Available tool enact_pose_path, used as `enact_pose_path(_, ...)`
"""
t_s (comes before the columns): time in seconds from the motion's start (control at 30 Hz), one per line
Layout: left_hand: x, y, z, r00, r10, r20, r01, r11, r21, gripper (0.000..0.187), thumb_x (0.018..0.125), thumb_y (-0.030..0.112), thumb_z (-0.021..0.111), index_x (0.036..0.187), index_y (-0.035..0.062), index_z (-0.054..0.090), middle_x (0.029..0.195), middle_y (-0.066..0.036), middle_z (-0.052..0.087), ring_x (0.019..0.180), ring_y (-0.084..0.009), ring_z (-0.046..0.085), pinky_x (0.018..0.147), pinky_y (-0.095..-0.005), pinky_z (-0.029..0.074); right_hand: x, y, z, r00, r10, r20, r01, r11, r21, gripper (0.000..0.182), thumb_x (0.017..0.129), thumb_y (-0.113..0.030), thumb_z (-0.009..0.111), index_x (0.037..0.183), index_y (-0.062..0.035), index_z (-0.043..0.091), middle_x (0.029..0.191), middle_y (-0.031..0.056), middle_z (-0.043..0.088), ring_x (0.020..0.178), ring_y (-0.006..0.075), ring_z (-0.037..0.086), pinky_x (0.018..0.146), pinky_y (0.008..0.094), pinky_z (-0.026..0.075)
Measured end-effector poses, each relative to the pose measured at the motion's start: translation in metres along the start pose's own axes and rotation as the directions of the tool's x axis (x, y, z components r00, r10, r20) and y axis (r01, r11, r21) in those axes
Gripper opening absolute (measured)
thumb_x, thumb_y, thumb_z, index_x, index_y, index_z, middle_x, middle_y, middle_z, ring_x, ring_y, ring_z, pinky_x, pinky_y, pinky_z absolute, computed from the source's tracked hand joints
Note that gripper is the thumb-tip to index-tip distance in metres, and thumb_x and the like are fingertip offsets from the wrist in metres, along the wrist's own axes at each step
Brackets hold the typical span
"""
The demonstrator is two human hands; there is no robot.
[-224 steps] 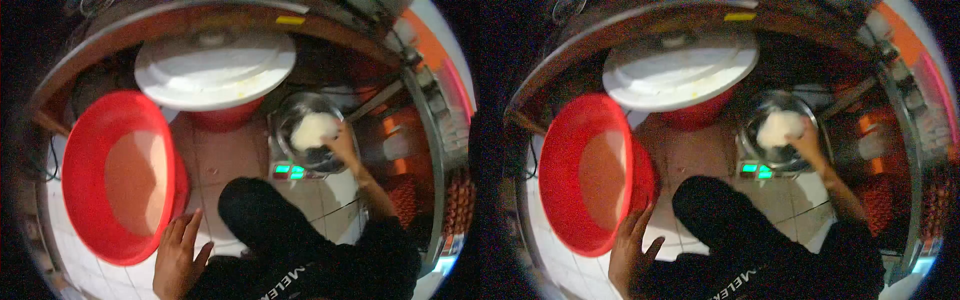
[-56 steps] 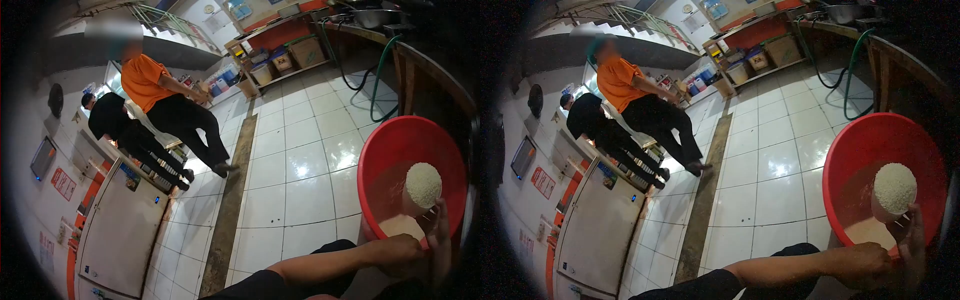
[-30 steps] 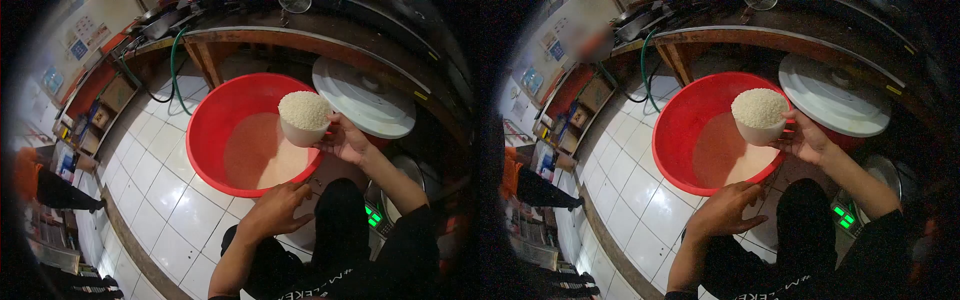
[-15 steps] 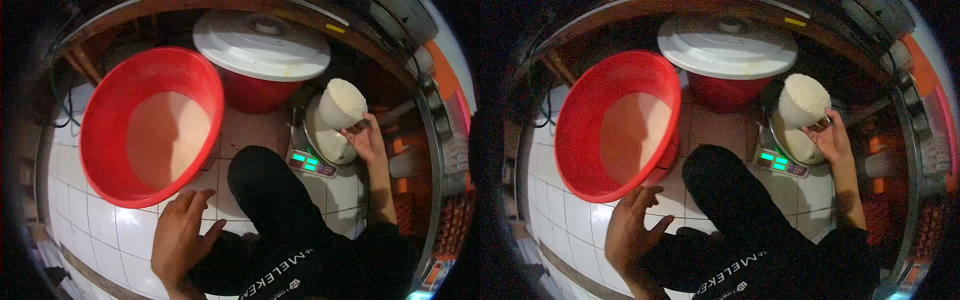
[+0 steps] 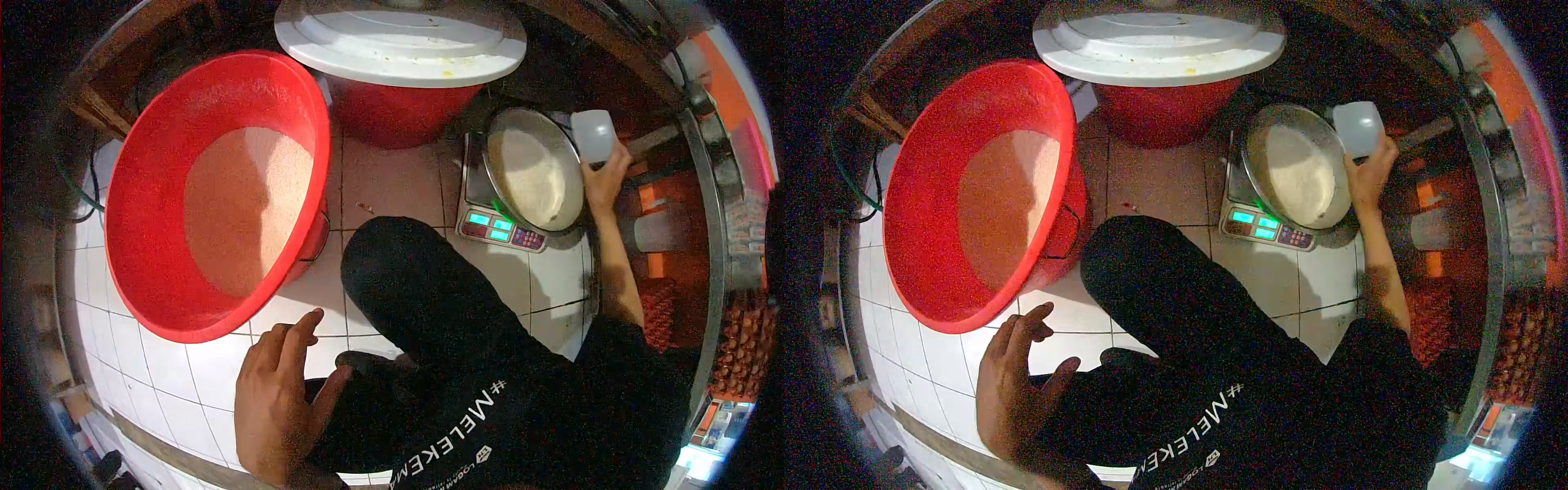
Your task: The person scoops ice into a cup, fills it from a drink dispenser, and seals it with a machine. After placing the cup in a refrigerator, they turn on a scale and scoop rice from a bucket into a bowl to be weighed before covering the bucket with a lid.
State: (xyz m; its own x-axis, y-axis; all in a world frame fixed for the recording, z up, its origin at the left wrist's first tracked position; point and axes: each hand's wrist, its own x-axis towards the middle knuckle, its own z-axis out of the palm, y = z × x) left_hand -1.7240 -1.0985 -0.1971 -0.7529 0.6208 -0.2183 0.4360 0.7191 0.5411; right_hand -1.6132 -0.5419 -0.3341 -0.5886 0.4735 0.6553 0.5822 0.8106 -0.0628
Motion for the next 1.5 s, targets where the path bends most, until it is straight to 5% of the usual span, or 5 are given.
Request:
enact_pose_path(0.23,0.009,0.002,0.002,0.984,-0.027,-0.178,0.034,0.999,0.037,0.072,0.067,0.006,0.079,0.132,0.0098,0.049,0.128,-0.019,0.05,0.11,-0.0373,0.058,0.09,-0.044,0.05,0.038,-0.068,-0.036,0.703,0.483,0.522,-0.592,-0.009,0.806,0.047,0.087,-0.031,0.069,0.121,-0.0017,0.054,0.122,0.0137,0.058,0.11,0.0263,0.057,0.092,0.0421,0.05)
enact_pose_path(0.37,0.014,-0.004,-0.002,0.991,-0.098,-0.089,0.099,0.995,0.004,0.067,0.074,0.013,0.077,0.133,0.0057,0.048,0.133,-0.018,0.047,0.106,-0.0368,0.059,0.089,-0.0426,0.05,0.068,-0.149,-0.04,0.849,-0.082,0.522,-0.528,-0.163,0.833,0.054,0.087,-0.032,0.067,0.127,0.0007,0.051,0.121,0.0129,0.06,0.112,0.024,0.059,0.099,0.0423,0.046)
enact_pose_path(0.67,0.014,-0.022,0.014,0.983,0.104,-0.149,-0.099,0.994,0.042,0.067,0.079,0.017,0.072,0.137,0.0037,0.042,0.134,-0.023,0.044,0.103,-0.035,0.06,0.086,-0.0414,0.051,0.062,-0.54,0.072,0.326,-0.816,-0.477,0.668,-0.158,0.727,0.086,0.066,-0.024,0.082,0.136,0.0023,0.039,0.129,0.0239,0.052,0.115,0.0406,0.054,0.096,0.0458,0.046)
enact_pose_path(0.9,0.028,-0.04,0.024,0.974,0.13,-0.184,-0.123,0.991,0.047,0.06,0.082,0.013,0.059,0.137,-0.0038,0.041,0.129,-0.023,0.047,0.098,-0.0329,0.061,0.083,-0.0393,0.052,-0.021,-0.634,0.224,-0.061,-0.988,0.145,0.958,-0.017,0.287,0.048,0.068,-0.012,0.071,0.113,0.0024,0.058,0.113,0.0176,0.063,0.103,0.0342,0.062,0.078,0.0388,0.055)
enact_pose_path(1.5,0.047,-0.046,0.004,0.993,0.103,-0.055,-0.104,0.995,-0.005,0.06,0.082,0.012,0.053,0.138,-0.0041,0.039,0.11,-0.017,0.052,0.092,-0.026,0.06,0.08,-0.0349,0.053,-0.062,-0.607,0.168,-0.766,-0.633,0.109,-0.508,0.701,0.5,0.034,0.096,-0.037,0.054,0.095,-0.0046,0.063,0.079,0.0064,0.063,0.076,0.0187,0.063,0.071,0.0343,0.053)
